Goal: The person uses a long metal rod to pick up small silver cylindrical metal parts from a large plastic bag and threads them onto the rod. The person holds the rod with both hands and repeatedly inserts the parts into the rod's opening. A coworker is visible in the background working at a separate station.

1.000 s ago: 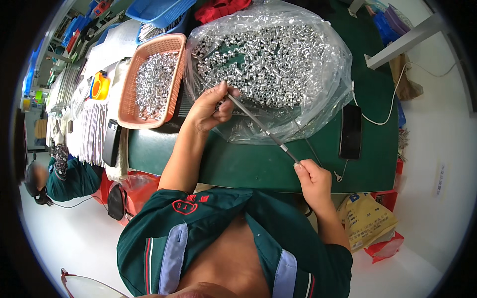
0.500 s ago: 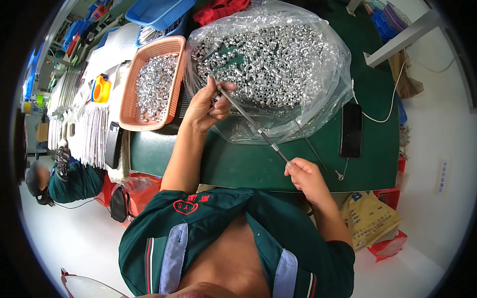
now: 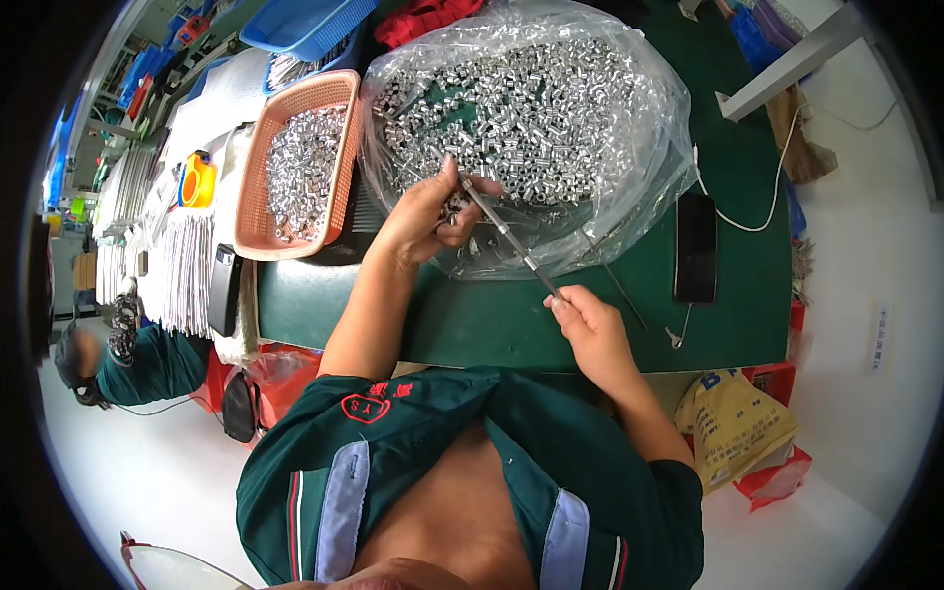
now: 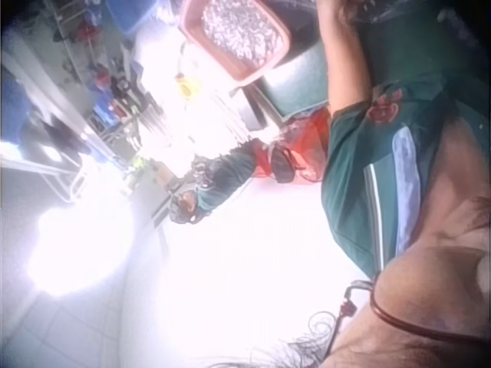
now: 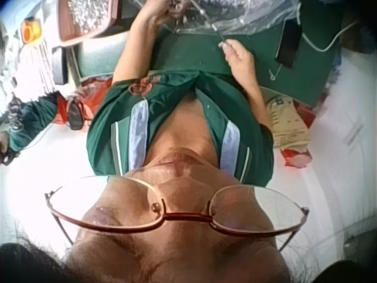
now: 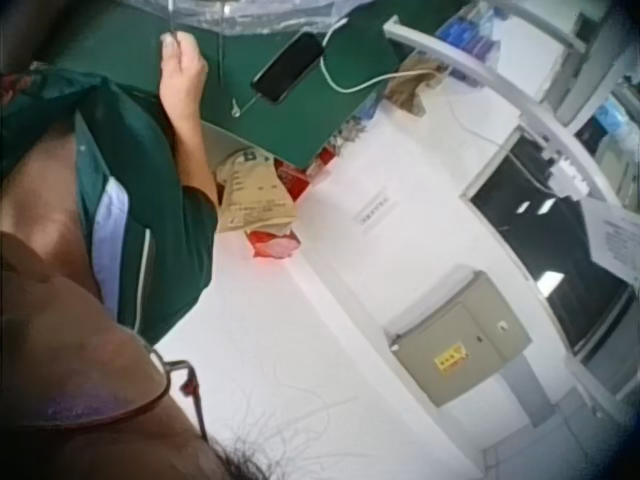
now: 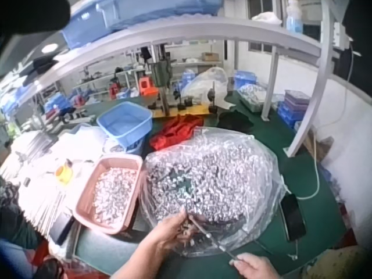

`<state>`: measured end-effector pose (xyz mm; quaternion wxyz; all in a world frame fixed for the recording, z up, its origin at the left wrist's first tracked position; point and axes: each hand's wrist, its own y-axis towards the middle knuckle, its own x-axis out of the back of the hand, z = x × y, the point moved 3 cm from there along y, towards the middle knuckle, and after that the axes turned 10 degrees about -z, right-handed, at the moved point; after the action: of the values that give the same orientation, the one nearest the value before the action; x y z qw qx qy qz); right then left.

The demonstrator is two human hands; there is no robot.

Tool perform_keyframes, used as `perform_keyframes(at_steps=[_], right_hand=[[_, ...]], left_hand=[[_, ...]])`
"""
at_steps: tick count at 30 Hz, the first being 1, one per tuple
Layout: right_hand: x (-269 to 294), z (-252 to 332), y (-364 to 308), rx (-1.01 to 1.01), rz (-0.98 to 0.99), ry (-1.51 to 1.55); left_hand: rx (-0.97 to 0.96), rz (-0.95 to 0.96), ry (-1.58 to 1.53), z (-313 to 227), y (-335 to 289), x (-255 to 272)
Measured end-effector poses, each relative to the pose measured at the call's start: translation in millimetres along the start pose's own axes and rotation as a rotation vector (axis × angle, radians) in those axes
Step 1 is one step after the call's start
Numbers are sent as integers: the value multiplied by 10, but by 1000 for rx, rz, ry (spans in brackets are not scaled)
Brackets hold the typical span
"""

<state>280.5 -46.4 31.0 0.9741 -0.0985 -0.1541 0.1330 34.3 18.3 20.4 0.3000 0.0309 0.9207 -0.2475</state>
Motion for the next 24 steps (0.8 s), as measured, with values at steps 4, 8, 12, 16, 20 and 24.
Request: perform_keyframes(at_steps=[4,8,12,16,20,24], right_hand=[[95,-33,-20,-86,-30,138],[226,-61,-73,-71,-55,104],[283,-89,-140,-100,-20,80],[265,-80,-179,-109,9,80],[231,-73,-182,-105,30,61],[226,-64,-183,-90,42,9]], left_hand=[[48,-95,-137,-30,20,155],[-5,34,-284,-74,52,264],[-103,24,-295,-82,47,305],[-9,-28,-668,-9,156,424],[2,-86,-808,-12,167,459],[-167,-103,-588,-46,131,449]])
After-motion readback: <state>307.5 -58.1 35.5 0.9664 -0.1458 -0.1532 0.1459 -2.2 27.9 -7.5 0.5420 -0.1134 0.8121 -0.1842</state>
